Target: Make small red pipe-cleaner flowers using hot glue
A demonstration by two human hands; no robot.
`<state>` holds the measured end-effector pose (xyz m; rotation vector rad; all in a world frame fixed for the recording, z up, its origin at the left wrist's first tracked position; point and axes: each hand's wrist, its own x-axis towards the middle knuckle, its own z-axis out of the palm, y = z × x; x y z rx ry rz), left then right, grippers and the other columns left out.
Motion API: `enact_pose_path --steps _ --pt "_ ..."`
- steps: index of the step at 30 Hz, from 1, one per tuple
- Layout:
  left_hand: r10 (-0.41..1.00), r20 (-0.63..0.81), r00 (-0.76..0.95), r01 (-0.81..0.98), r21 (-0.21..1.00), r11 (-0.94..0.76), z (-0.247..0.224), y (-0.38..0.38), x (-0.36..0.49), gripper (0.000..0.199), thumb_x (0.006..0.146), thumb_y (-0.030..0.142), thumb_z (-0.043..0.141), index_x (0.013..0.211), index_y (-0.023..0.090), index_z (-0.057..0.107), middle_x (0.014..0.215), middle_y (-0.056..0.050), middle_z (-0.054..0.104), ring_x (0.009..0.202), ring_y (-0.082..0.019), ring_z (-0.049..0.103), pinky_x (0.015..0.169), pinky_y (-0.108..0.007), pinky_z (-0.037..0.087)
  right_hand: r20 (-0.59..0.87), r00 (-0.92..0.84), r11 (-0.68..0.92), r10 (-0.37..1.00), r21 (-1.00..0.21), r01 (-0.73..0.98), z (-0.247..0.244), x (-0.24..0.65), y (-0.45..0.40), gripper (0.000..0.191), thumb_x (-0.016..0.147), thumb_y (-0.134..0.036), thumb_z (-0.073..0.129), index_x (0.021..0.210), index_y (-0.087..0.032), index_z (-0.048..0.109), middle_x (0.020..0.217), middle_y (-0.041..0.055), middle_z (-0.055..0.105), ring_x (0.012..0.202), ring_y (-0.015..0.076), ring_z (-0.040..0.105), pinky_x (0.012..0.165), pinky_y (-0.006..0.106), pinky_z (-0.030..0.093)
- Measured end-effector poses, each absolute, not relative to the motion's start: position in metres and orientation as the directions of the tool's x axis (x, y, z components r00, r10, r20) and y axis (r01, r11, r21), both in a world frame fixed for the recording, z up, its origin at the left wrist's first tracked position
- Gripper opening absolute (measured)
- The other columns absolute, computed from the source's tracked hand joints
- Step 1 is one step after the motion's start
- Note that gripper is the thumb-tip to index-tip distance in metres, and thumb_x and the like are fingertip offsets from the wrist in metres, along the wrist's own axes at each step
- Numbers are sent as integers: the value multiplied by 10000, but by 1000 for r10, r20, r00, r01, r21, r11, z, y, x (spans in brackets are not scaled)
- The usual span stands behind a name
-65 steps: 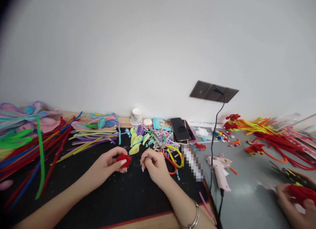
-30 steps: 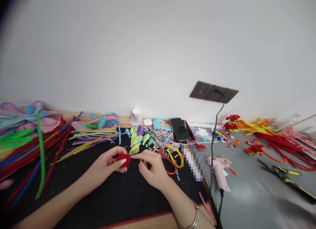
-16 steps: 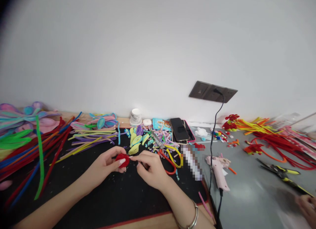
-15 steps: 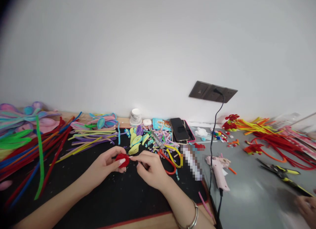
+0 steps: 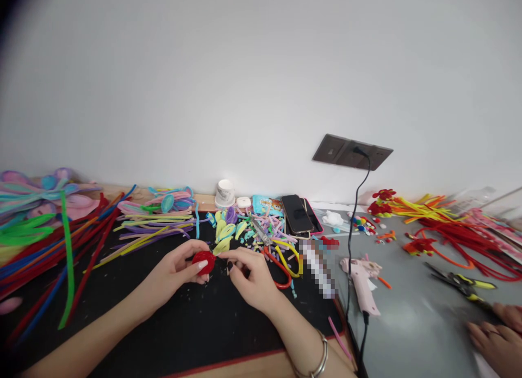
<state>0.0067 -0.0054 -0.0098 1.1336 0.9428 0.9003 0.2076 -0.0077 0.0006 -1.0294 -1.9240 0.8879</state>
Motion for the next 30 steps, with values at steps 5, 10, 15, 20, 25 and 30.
enact_pose_path --steps 5,10,15,20,25,30 --pt "932 -149 330 -118 973 198 -9 -5 8 249 774 275 617 999 205 535 874 -9 635 673 -138 637 640 -287 538 299 -367 425 881 -841 336 0 207 -8 321 796 -110 453 1009 -166 686 708 21 593 571 113 475 540 236 371" --pt "937 -161 311 -126 970 209 -6 -6 8 286 744 300 645 996 206 548 903 -13 636 663 -140 638 629 -291 540 333 -395 480 856 -795 370 2 208 -8 329 802 -100 448 997 -187 698 674 7 550 577 114 465 535 234 348" --pt "930 -198 310 -138 958 250 -5 -7 8 287 739 304 657 986 204 553 887 -9 638 667 -135 639 653 -293 542 338 -430 505 837 -781 369 0 210 -8 357 807 -91 438 1036 -197 692 694 10 558 602 120 480 573 244 367" --pt "920 -216 327 -192 938 288 -8 -7 8 267 763 310 647 993 217 549 885 7 620 665 -113 629 660 -271 529 327 -437 491 838 -801 343 0 209 -8 367 796 -82 439 1035 -184 699 687 9 555 594 117 483 561 237 362" --pt "913 -227 340 -222 924 312 -10 -8 7 268 766 306 651 1004 227 557 912 7 620 684 -110 626 679 -270 522 304 -431 456 850 -833 312 2 207 -8 339 809 -109 449 1003 -193 713 675 2 555 577 108 467 547 226 356" --pt "907 -230 354 -216 923 318 -7 -8 7 252 771 306 650 982 204 560 863 10 612 675 -108 620 662 -255 515 275 -428 425 861 -852 306 1 208 -7 336 800 -113 455 991 -198 717 670 -8 539 565 98 443 529 216 338"
